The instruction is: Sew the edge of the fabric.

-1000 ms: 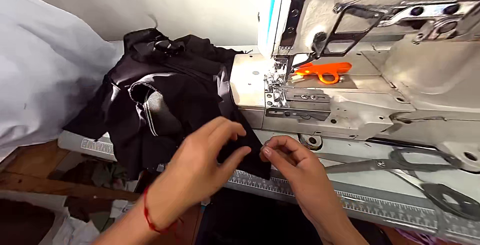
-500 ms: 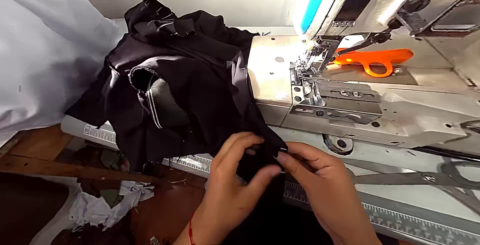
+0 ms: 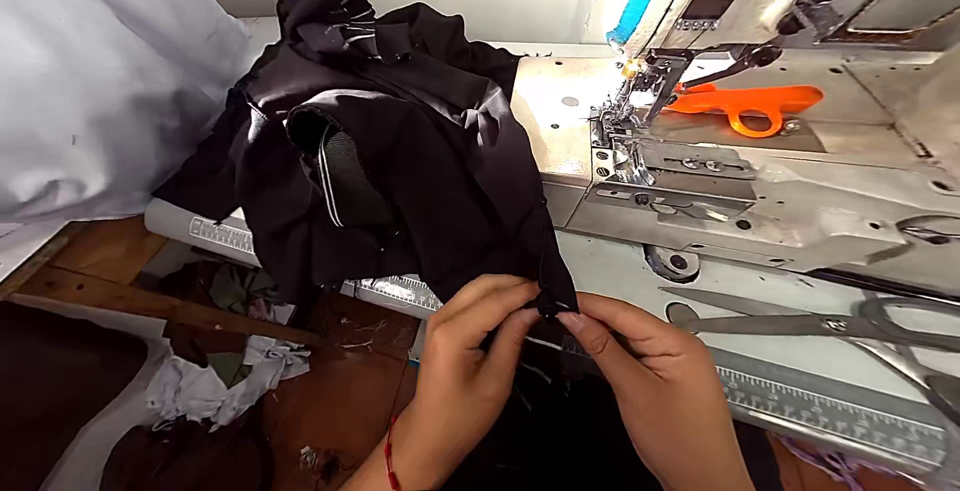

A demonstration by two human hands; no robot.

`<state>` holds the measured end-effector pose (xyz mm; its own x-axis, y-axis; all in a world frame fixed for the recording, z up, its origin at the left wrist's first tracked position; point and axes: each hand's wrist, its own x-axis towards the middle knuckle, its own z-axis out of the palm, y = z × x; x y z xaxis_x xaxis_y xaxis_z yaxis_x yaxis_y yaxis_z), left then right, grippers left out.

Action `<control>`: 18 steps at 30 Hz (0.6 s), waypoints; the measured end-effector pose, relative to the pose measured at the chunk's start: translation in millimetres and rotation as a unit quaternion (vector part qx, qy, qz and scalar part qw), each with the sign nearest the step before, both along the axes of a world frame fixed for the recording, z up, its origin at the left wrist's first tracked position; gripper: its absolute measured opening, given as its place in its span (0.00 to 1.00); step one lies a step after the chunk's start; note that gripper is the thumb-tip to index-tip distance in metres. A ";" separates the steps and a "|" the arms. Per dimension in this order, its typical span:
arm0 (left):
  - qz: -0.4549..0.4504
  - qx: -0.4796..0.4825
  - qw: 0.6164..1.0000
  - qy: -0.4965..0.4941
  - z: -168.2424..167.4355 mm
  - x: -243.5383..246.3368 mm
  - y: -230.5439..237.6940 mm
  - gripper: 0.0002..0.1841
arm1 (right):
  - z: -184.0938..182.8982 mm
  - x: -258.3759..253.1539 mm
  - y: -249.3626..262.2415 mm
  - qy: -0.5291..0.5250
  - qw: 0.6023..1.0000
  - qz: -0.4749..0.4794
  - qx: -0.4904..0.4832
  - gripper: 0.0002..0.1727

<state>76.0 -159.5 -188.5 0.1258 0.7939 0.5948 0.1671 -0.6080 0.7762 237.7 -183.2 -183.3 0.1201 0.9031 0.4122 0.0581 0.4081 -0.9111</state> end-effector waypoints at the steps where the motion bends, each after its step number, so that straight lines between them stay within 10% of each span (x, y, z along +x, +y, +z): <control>1: 0.023 0.010 1.000 0.005 2.4 -3.8 -1.0 0.10 | 1.2 1.3 -4.1 -0.007 1.000 -0.012 0.007 0.08; 7: 0.085 0.149 0.971 0.163 22.7 -17.5 -22.8 0.10 | -4.9 -13.4 -2.6 -0.191 0.977 -0.097 -0.002 0.27; 11: 0.137 0.113 0.955 0.238 25.0 -48.0 -31.9 0.10 | -7.5 -8.4 11.8 -0.215 0.960 -0.158 0.080 0.14; 18: 0.132 0.055 0.981 -0.131 22.3 -47.8 -21.3 0.07 | -20.8 -3.9 -9.0 -0.238 0.949 -0.149 0.141 0.06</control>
<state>28.3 -180.8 -166.2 -0.2441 0.7077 0.6630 0.1336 -0.6526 0.7458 233.8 -192.2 -204.1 0.0934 0.7033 0.7047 0.5867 0.5329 -0.6097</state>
